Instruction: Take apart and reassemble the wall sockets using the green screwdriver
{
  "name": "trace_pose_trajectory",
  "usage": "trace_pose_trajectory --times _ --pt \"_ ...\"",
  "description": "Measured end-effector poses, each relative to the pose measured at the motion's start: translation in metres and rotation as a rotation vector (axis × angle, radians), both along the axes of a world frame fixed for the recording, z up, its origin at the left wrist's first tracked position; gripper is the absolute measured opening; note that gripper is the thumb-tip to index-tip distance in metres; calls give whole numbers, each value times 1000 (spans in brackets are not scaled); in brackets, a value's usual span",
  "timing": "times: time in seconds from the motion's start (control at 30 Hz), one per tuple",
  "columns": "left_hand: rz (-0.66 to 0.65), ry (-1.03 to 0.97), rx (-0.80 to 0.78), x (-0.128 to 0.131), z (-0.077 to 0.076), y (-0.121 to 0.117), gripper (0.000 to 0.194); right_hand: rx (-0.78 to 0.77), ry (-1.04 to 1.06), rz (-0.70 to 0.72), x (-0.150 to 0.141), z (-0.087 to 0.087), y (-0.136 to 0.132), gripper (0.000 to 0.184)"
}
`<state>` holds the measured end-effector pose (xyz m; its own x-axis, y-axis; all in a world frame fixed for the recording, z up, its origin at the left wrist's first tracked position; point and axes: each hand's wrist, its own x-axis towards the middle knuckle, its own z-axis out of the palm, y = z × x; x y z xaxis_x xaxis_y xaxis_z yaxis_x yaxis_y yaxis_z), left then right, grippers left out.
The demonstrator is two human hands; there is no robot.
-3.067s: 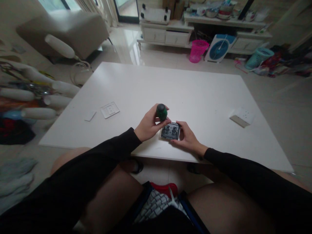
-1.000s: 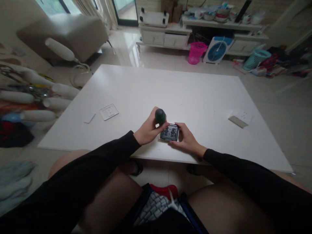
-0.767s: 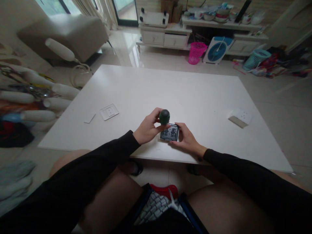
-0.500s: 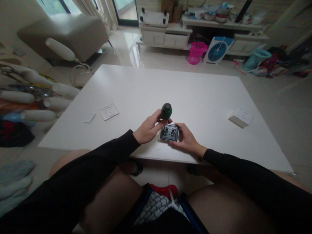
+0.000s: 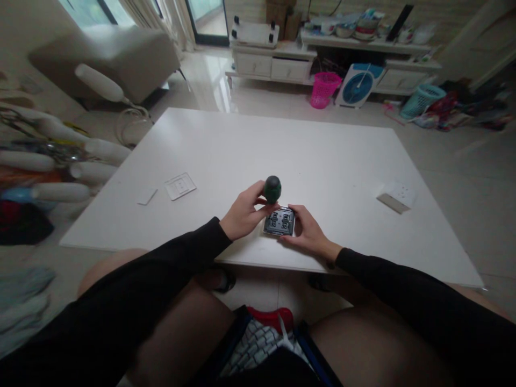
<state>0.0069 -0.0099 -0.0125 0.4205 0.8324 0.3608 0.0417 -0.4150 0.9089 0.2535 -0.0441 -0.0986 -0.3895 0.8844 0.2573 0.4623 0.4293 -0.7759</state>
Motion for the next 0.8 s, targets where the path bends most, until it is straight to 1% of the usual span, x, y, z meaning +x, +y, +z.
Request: trace_pose_trajectory --times 0.17,0.23,0.37,0.53,0.67,0.73,0.8 --pt "-45 -54 -24 -4 0 0 18 1 4 8 1 -1 0 85" --pt "-62 -55 -31 -5 -1 -1 21 0 5 5 1 -1 0 85" --pt "-98 -54 -117 -3 -2 -4 30 -5 -2 1 0 1 0 82" --pt "-45 -94 -137 1 -2 -4 32 8 -5 -3 -1 2 0 82" --pt "-24 -111 -192 -1 -2 -1 43 6 -4 -3 -1 1 0 83" --pt "-29 -108 -174 -3 -1 0 39 2 -6 0 -1 1 0 83" --pt "-57 -107 -133 -4 -1 0 29 -2 -7 2 -1 1 0 83"
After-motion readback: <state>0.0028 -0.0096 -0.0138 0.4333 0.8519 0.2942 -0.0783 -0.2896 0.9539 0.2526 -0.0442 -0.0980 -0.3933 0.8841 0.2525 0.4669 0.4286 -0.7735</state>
